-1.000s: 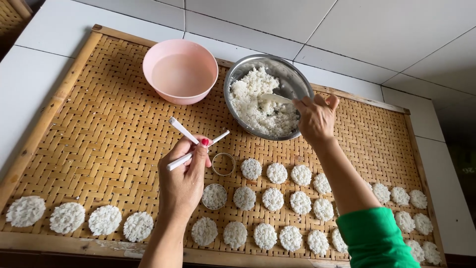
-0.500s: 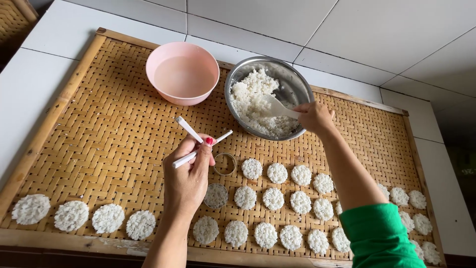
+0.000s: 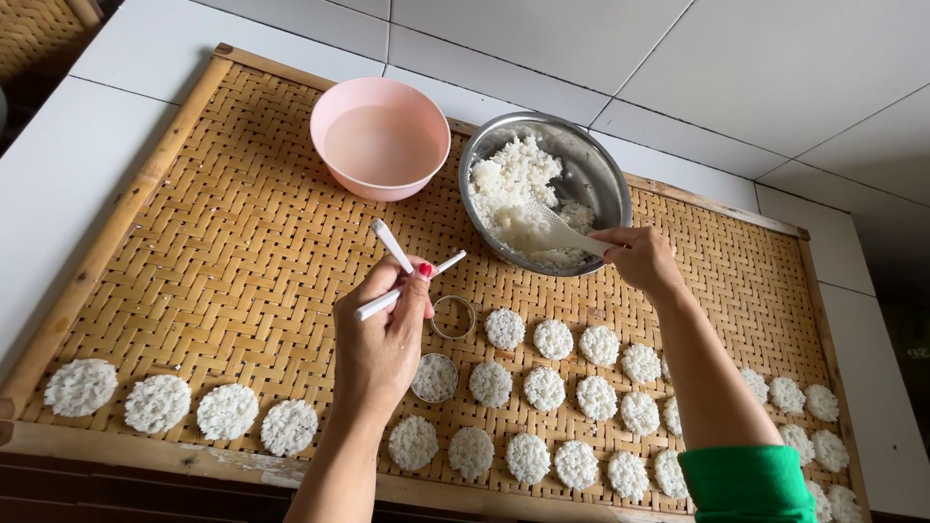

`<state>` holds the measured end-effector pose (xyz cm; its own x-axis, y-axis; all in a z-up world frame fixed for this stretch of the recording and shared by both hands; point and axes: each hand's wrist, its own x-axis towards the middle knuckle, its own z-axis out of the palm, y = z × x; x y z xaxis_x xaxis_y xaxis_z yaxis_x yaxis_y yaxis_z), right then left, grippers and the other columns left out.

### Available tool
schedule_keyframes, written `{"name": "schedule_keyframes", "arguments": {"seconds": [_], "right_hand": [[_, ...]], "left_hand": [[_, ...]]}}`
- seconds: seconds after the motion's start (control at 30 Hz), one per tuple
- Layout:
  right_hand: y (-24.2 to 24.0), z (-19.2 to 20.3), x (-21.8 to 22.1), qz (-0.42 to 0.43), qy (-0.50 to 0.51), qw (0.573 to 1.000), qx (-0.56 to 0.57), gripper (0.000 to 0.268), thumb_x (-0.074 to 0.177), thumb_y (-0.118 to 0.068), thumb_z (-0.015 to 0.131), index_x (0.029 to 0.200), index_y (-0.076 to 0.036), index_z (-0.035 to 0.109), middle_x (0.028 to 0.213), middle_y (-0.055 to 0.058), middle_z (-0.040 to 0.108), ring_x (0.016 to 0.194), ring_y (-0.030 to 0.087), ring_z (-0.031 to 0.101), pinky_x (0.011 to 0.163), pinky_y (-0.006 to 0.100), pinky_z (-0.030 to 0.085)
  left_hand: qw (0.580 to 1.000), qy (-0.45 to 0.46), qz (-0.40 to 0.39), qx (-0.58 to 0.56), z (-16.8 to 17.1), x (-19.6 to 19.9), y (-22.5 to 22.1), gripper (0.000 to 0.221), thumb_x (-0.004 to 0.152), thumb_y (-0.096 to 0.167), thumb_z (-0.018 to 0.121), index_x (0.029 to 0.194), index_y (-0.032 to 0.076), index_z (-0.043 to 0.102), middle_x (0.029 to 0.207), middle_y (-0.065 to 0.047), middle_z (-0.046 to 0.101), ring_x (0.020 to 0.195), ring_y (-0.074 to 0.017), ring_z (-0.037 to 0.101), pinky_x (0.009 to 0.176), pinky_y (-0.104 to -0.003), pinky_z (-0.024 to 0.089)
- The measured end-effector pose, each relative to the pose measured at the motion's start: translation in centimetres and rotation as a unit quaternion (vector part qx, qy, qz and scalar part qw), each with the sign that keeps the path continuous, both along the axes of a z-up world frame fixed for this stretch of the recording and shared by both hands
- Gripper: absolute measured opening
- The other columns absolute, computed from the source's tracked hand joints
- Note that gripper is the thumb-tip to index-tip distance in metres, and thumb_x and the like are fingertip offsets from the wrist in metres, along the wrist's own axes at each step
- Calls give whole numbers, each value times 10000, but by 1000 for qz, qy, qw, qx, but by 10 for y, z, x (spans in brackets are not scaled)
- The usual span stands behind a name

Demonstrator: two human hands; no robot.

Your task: Molding cooked rice into small circular cakes using a mold and placing them on a woven mat

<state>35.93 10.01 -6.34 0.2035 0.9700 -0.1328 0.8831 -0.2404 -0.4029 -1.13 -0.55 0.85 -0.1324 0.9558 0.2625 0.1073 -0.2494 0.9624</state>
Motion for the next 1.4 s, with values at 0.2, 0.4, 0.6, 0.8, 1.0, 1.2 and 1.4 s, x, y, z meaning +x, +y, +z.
{"name": "schedule_keyframes", "arguments": {"seconds": [0.2, 0.4, 0.6, 0.8, 1.0, 1.2, 1.4], "right_hand": [[2, -16, -16, -24, 114, 992, 49, 433, 860, -18, 648, 1179, -275, 789, 1064, 166, 752, 829, 320, 698, 817, 394, 441], [-6, 3, -33, -30, 191, 980, 41, 404, 864, 26, 586, 1192, -125, 768, 1001, 271, 729, 619, 188, 587, 636, 312, 487], [-10, -14, -8, -64, 271, 959, 54, 384, 896, 35, 567, 1256, 11, 697, 949, 290, 708, 654, 176, 576, 545, 246, 471], [-35, 5, -13, -64, 265, 960, 70, 387, 894, 37, 562, 1246, -19, 713, 898, 253, 707, 633, 166, 566, 535, 261, 461], [-90, 37, -63, -9, 255, 965, 63, 374, 926, 61, 553, 1267, 24, 701, 978, 330, 712, 704, 259, 632, 581, 298, 482], [-112, 7, -91, 150, 13, 984, 93, 366, 925, 27, 572, 1224, -84, 751, 878, 203, 756, 551, 205, 657, 527, 273, 513], [-123, -1, -110, 253, -173, 925, 226, 322, 909, -26, 504, 1087, -90, 766, 835, 105, 736, 638, 190, 689, 617, 309, 520]], "left_hand": [[1000, 15, 8, -4, 2, 1, -1, 201, 1017, 189, 595, 951, 38, 710, 568, -102, 660, 448, -132, 460, 433, -256, 389], [1000, 15, 11, 0, 1, 1, 0, 205, 1019, 186, 595, 964, 28, 714, 575, -108, 665, 457, -133, 466, 444, -253, 402], [999, 28, 8, -12, -1, -1, 0, 199, 1021, 189, 592, 987, 35, 714, 589, -108, 678, 456, -136, 467, 452, -258, 410], [999, 43, 8, -16, 3, -4, 0, 209, 1026, 179, 589, 988, 17, 716, 595, -118, 678, 430, -137, 480, 445, -248, 421], [998, 69, 9, -8, -15, -4, 2, 215, 1043, 156, 579, 1037, -18, 704, 639, -139, 687, 445, -168, 507, 452, -257, 437], [989, 133, -23, -59, -37, 2, 5, 189, 1043, 123, 572, 1028, -12, 703, 660, -154, 688, 454, -206, 583, 446, -275, 473], [969, 197, -62, -132, -43, 4, 5, 179, 1029, 128, 585, 994, 17, 722, 682, -161, 693, 510, -208, 591, 536, -298, 504]]}}
